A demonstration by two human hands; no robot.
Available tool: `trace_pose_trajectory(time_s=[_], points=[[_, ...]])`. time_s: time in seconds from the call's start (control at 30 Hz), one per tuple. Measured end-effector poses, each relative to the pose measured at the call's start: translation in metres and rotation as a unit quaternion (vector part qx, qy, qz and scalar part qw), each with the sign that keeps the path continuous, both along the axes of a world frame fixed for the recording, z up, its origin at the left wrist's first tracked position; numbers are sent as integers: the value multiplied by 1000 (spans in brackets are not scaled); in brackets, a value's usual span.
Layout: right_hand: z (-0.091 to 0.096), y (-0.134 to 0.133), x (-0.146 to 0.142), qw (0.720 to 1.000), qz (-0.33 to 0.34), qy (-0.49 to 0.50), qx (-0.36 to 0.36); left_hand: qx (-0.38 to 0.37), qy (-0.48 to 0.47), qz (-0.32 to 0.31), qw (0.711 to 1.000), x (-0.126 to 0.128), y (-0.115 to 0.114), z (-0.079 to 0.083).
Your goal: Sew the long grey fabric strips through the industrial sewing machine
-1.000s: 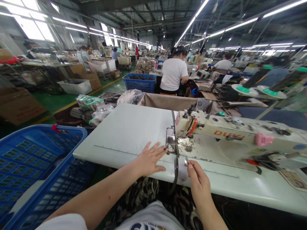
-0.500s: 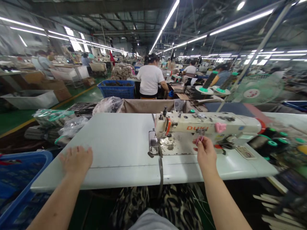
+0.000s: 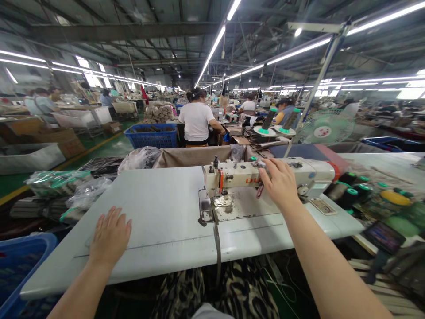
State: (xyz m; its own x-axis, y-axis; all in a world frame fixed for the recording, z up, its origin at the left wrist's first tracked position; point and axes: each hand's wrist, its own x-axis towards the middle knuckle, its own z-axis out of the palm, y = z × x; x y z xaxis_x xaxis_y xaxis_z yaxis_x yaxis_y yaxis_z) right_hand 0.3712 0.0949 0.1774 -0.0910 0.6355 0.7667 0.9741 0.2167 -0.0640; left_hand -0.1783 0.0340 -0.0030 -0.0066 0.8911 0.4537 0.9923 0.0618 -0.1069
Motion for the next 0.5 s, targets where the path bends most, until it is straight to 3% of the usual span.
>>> trace_pose_trajectory(time_s=[0.13,0.23,0.4,0.5], points=[[15,35,7,993,51,-89,-56,0,-22,-93,995,17,-5,-7],[19,47,9,992,55,-92,-68,-39,-31,-157,986,56,-6,-12],[17,25,3,997,-17,-67,-21,-169,-58,-252,951,143,-1,-2],[-2,-4,-8,998,-49,-19,30,-212,-75,-299,927,175,14,7]])
